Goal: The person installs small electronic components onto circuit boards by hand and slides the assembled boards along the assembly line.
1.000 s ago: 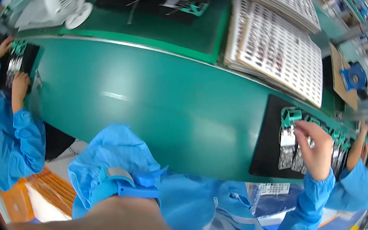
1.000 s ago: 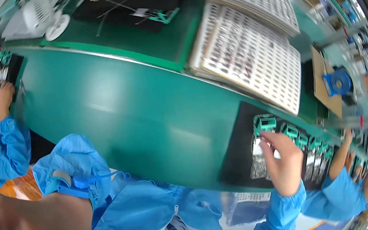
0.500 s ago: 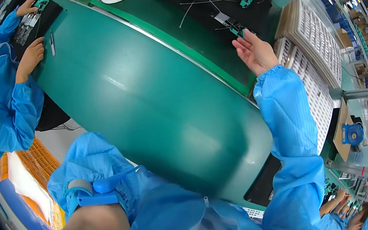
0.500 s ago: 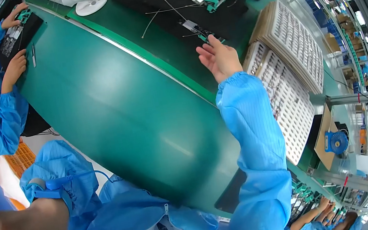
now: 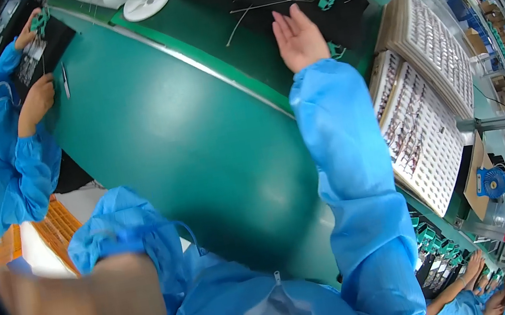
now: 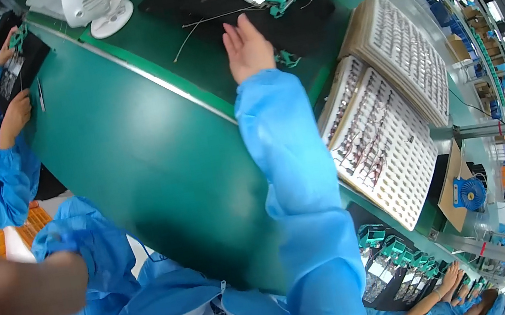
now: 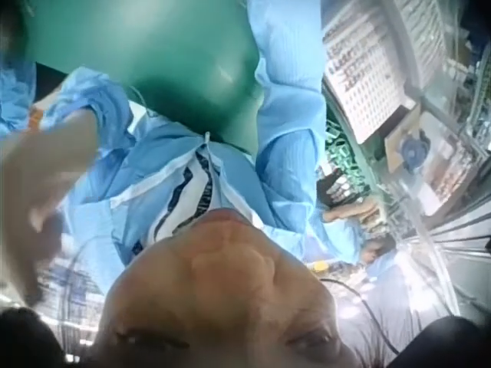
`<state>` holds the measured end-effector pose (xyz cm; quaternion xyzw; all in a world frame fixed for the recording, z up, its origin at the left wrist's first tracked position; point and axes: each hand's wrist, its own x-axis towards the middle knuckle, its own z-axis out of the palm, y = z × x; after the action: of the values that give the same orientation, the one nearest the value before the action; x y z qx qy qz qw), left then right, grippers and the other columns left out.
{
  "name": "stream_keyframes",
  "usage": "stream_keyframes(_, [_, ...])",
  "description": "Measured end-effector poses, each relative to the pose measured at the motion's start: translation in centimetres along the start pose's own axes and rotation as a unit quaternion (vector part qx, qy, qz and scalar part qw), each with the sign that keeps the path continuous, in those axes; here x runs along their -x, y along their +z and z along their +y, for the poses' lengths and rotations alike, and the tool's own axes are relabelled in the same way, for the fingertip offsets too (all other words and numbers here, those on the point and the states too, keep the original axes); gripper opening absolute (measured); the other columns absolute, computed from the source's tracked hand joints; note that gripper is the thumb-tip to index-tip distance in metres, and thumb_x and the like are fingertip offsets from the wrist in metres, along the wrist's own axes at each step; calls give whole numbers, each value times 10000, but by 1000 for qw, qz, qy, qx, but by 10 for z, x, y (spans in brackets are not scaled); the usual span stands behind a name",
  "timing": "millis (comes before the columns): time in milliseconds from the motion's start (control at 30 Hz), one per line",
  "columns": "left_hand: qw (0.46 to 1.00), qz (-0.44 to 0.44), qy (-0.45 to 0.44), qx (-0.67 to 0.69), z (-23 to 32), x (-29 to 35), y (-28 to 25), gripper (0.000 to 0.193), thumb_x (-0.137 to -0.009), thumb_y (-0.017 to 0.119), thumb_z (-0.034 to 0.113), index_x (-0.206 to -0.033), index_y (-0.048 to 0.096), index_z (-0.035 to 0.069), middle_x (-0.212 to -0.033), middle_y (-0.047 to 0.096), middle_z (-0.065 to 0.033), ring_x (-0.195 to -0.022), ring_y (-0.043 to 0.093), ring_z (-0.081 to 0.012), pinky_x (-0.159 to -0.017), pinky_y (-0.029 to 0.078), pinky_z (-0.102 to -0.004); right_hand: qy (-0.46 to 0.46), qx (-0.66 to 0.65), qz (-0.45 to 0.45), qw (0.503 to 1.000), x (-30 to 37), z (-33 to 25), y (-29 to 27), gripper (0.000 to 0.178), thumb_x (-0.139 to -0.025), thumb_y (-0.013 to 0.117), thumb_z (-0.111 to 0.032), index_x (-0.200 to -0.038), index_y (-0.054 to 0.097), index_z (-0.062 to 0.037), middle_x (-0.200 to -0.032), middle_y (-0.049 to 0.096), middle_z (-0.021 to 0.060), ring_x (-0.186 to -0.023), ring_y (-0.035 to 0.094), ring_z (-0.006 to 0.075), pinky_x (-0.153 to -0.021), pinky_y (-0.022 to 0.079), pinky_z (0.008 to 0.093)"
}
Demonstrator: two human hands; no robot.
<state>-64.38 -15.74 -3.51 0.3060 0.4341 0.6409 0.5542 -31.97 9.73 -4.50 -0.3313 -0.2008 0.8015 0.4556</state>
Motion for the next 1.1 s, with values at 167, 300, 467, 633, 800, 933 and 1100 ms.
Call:
stream_keyframes(167, [893, 181, 384, -146, 9, -21, 233, 568, -1048, 402, 468, -1290, 598, -8, -1246, 641, -124, -1166, 588, -252, -1089, 379, -400, -1, -21, 33, 999, 27, -20, 22, 280, -983, 602, -86, -1210, 519, 55, -1219, 598, 171, -1131, 646, 285, -908, 557, 294])
stream_keyframes(300, [975, 175, 45, 127, -29, -101, 195, 679, -1039, 387, 551, -1353, 537, -32, -1314, 603, -160, -1209, 557, -251, -1067, 405, -414, 12, 43, 11, 999, 59, -41, 24, 185, -975, 600, -51, -1117, 549, 55, -1079, 629, 139, -1092, 665, 271, -740, 562, 236])
stream_keyframes(467, [992, 50, -34, 113, -35, -158, 223, 693, -1027, 403, 552, -1407, 490, -21, -1401, 566, -110, -1281, 520, -206, -1103, 380, -319, -14, 146, 23, 989, 76, -63, -1, 111, -950, 608, -18, -984, 602, 87, -905, 656, 124, -794, 706, 226, -585, 521, 244])
stream_keyframes(633, [991, 55, 101, 68, -43, -164, 211, 478, -985, 596, 307, -1368, 537, 27, -1404, 565, -68, -1324, 476, -177, -1141, 302, -301, -38, 242, 30, 969, 123, -79, -11, 185, -955, 650, -78, -982, 586, 93, -931, 665, 134, -847, 687, 199, -694, 529, 266])
stream_keyframes(800, [984, 25, 90, 149, -43, -109, 194, 404, -985, 609, 276, -1313, 572, 42, -1343, 604, -51, -1240, 543, -181, -1087, 374, -313, -49, 274, -63, 958, 205, -78, -29, 174, -961, 642, -130, -1076, 641, 1, -977, 690, 75, -870, 674, 174, -731, 534, 284])
stream_keyframes(933, [987, 98, 85, 91, -23, 7, 225, 449, -1033, 523, 360, -1369, 514, 62, -1369, 580, -47, -1233, 551, -192, -1069, 409, -352, 25, 297, -99, 949, 295, -85, -68, 222, -962, 669, -205, -1075, 651, -16, -979, 694, 54, -890, 674, 152, -687, 529, 268])
stream_keyframes(1100, [996, 14, 25, 88, -57, 155, 205, 432, -1048, 477, 311, -1390, 485, 48, -1340, 591, -93, -1197, 579, -216, -1035, 452, -386, 146, 359, -100, 917, 385, -93, -135, 268, -942, 702, -252, -1044, 670, -6, -929, 694, 81, -761, 636, 115, -642, 498, 253])
